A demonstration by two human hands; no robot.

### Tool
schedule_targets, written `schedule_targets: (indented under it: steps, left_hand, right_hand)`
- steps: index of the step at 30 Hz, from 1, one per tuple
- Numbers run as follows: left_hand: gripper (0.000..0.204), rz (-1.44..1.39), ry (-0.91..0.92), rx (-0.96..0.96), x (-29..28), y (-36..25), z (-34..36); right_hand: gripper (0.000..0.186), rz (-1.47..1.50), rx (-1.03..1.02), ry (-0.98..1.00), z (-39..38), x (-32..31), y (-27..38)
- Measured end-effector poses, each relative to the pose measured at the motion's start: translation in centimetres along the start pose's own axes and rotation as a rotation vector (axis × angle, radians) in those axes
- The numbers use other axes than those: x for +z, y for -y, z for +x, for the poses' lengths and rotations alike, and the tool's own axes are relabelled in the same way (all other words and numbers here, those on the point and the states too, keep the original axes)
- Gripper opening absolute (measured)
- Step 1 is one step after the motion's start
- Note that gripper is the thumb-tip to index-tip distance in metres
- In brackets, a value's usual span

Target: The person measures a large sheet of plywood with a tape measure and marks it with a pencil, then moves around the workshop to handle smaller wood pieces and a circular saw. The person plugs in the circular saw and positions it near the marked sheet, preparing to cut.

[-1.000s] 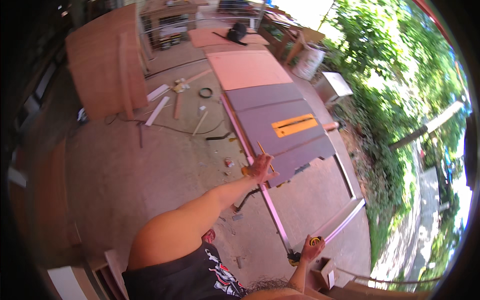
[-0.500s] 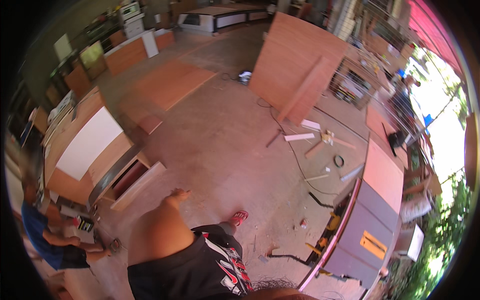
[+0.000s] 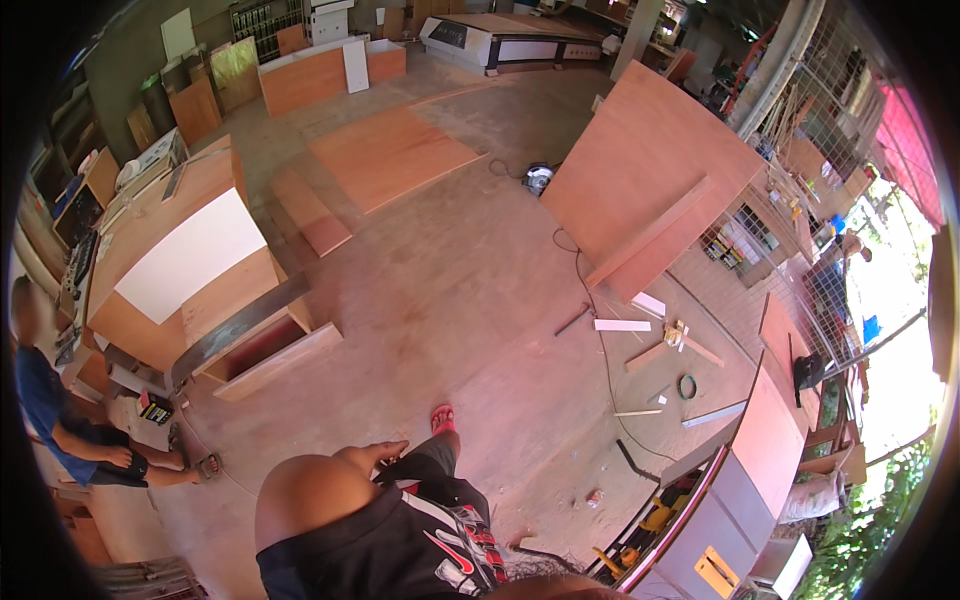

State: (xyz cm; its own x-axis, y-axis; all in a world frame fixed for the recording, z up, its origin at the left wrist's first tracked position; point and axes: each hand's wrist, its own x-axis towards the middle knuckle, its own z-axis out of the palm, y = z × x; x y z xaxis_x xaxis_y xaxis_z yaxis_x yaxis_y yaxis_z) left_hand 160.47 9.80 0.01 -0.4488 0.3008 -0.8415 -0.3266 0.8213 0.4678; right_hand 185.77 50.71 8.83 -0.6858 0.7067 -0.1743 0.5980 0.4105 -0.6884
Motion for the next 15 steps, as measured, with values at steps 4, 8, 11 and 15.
schedule_targets:
  steps: [4,8,11,15]
  left_hand:
    - [0.061,0.098,0.115,0.047,-5.4,-5.3,3.4]
    - [0.057,0.273,0.226,0.057,-11.3,-11.6,5.9]
    - [0.053,0.442,0.232,0.078,-15.7,-16.4,7.1]
    - [0.047,0.286,0.091,0.333,-19.7,-19.2,9.5]
  right_hand:
    - [0.031,0.206,0.159,0.168,1.5,1.5,-1.2]
    - [0.026,0.513,0.249,0.285,3.6,1.8,-2.1]
    - [0.035,0.325,0.276,0.455,8.5,5.5,0.4]
    - [0.049,0.322,0.418,0.288,15.0,12.1,6.4]
